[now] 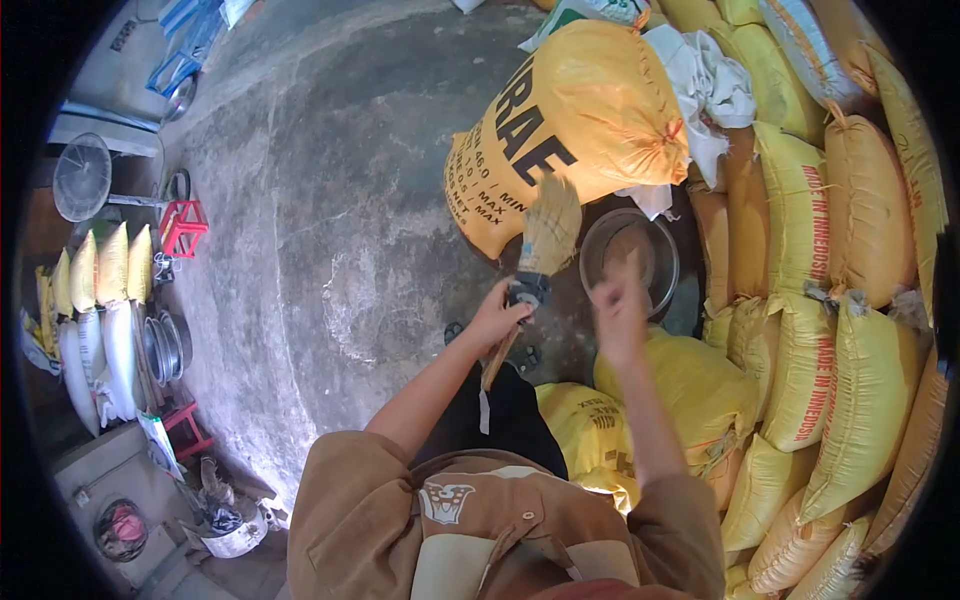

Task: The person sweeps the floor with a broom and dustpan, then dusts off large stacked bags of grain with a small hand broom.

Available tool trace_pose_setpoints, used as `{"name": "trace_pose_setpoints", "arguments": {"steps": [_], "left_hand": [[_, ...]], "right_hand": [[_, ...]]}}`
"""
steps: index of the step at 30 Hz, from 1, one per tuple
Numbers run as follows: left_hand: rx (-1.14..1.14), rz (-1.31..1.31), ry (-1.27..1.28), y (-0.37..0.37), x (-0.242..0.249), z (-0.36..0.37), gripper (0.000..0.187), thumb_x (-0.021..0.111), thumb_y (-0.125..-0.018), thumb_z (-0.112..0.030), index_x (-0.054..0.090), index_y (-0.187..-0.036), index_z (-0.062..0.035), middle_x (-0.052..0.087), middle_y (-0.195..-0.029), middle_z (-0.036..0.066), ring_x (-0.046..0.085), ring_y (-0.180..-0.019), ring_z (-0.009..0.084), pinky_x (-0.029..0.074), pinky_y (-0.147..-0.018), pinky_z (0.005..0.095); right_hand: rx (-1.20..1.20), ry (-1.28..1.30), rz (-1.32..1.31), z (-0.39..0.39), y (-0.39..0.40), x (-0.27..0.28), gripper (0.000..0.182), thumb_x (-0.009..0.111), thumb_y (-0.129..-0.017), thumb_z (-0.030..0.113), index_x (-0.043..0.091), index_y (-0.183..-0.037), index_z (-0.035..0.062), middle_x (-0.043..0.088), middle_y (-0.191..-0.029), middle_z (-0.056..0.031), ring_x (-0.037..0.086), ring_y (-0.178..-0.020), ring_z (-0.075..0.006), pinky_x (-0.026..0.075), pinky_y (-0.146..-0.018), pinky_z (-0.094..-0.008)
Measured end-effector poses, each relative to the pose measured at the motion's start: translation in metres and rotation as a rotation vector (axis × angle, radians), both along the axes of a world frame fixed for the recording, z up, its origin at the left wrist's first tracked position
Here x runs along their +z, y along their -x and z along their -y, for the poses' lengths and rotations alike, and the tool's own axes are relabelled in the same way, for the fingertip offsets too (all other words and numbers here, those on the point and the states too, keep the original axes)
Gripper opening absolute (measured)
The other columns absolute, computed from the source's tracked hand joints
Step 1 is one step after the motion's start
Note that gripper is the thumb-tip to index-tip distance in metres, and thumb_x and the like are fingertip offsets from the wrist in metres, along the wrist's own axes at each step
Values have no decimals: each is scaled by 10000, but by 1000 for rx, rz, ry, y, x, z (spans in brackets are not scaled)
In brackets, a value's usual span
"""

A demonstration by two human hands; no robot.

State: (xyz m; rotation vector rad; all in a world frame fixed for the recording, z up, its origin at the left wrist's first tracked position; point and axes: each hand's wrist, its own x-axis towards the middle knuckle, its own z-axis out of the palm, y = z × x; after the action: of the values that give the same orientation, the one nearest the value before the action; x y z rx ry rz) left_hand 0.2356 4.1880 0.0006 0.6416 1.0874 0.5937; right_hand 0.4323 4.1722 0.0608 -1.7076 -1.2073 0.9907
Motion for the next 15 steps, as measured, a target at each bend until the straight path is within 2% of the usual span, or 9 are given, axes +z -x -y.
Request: {"name": "trace_pose_setpoints", "arguments": {"steps": [2, 3, 6, 8, 9, 10, 11, 13, 15], "left_hand": [[97, 105, -173, 21, -14, -13, 453, 584, -754, -73, 381, -1154, -9, 530, -861, 51, 542, -671, 124, 452, -589, 256], [105, 107, -167, 29, -16, -20, 453, 584, -754, -73, 381, -1154, -9, 530, -861, 51, 542, -671, 124, 452, -589, 256], [147, 79, -289, 37, -14, -56, 480, 595, -770, -122, 360, -1177, -22, 528, -854, 53, 532, -675, 123, 451, -586, 254], [91, -120, -389, 26, -19, -81, 510, 598, -776, -204, 354, -1183, -16, 521, -846, 55, 522, -677, 112, 453, -581, 251], [51, -245, -553, 22, -40, -95, 566, 597, -773, -293, 343, -1190, -6, 548, -907, 107, 564, -730, 181, 466, -626, 293], [62, -245, -551, 16, -52, -102, 566, 597, -773, -293, 343, -1190, -6, 548, -907, 107, 564, -730, 181, 466, -626, 293], [9, -397, -590, 12, -65, -112, 591, 590, -773, -333, 338, -1193, -2, 550, -952, 144, 578, -761, 233, 465, -654, 318], [-102, -659, -538, 13, -77, -125, 639, 557, -778, -411, 327, -1197, 12, 545, -1017, 247, 564, -890, 371, 442, -756, 382], [-100, -733, -454, 29, -114, -122, 638, 549, -778, -421, 333, -1186, 21, 557, -985, 246, 559, -889, 378, 441, -756, 390]], "right_hand": [[-5, -224, 458, -63, -25, 22, 538, 512, -831, 171, 283, -1276, -26, 423, -1206, -228, 431, -1101, -323, 329, -921, -375], [-21, -355, 685, -97, -40, 14, 575, 525, -828, 209, 264, -1284, -25, 410, -1219, -220, 398, -1128, -336, 314, -938, -382], [-48, -369, 790, -186, -54, -2, 584, 497, -840, 304, 275, -1290, 6, 383, -1255, -194, 371, -1158, -330, 293, -949, -418], [-83, -202, 1053, -228, -51, -19, 611, 437, -840, 430, 279, -1309, 74, 323, -1316, -163, 318, -1214, -291, 242, -966, -494], [-70, -206, 1056, -236, -45, -31, 611, 437, -840, 430, 279, -1309, 74, 323, -1316, -163, 318, -1214, -291, 242, -966, -494], [-82, -112, 1153, -244, -39, -46, 608, 407, -838, 462, 279, -1316, 109, 290, -1340, -149, 280, -1240, -273, 201, -972, -528], [-100, -21, 1247, -254, -33, -61, 608, 377, -836, 494, 280, -1323, 143, 258, -1365, -134, 242, -1266, -256, 159, -977, -561], [-170, -123, 1245, -259, -31, -95, 595, 378, -837, 484, 282, -1324, 156, 236, -1377, -126, 212, -1278, -250, 131, -982, -566], [-241, -249, 1244, -262, -34, -114, 570, 384, -838, 459, 295, -1321, 169, 218, -1389, -114, 184, -1290, -245, 104, -989, -565]]}}
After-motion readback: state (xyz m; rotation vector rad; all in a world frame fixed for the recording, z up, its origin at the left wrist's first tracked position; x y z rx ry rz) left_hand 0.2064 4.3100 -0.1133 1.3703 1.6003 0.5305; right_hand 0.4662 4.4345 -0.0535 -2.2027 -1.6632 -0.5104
